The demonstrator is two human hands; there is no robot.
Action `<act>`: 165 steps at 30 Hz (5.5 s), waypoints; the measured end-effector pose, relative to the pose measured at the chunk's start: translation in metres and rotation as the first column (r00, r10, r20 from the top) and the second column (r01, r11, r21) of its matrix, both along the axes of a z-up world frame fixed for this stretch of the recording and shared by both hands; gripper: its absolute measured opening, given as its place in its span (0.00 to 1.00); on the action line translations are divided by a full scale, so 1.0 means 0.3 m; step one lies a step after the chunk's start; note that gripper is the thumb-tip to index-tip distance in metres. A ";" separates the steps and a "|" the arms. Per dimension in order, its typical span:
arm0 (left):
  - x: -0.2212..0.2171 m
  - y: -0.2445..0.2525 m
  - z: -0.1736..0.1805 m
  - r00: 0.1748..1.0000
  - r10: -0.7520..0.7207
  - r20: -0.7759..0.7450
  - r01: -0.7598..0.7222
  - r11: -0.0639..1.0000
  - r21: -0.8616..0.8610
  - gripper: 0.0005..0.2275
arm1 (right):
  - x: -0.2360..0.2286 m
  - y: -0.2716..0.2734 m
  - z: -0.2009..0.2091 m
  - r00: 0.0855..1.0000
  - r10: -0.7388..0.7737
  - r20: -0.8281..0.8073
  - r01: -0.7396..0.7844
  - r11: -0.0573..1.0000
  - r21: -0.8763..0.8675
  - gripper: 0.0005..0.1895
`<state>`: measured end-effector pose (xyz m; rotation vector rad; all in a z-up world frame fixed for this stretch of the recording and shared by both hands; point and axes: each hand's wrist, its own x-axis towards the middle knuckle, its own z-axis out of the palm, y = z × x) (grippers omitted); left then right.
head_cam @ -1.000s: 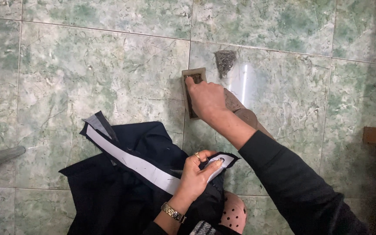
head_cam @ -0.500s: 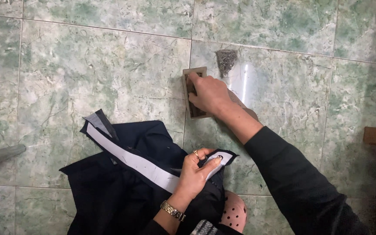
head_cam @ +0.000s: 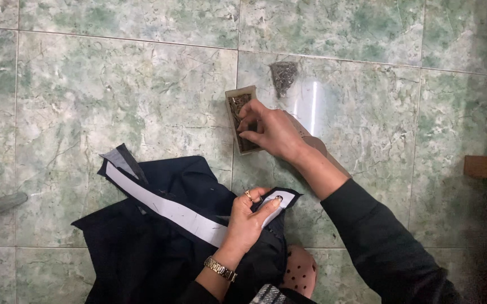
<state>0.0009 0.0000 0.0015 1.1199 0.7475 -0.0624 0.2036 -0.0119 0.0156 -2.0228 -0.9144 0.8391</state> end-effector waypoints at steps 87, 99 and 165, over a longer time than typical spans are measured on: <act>0.366 -0.111 -0.182 0.793 -0.603 0.089 0.223 0.423 0.878 0.06 | -0.094 -0.635 -0.294 0.644 -0.704 -0.301 0.678 0.707 -0.203 0.13; 0.379 -0.109 -0.174 0.805 -0.580 0.123 0.196 0.456 0.868 0.05 | -0.091 -0.638 -0.268 0.638 -0.704 -0.312 0.675 0.706 -0.215 0.12; 0.370 -0.134 -0.205 0.839 -0.543 -0.039 0.295 0.394 0.870 0.06 | -0.204 -0.444 -0.012 0.767 -0.601 0.224 0.620 0.605 -0.499 0.12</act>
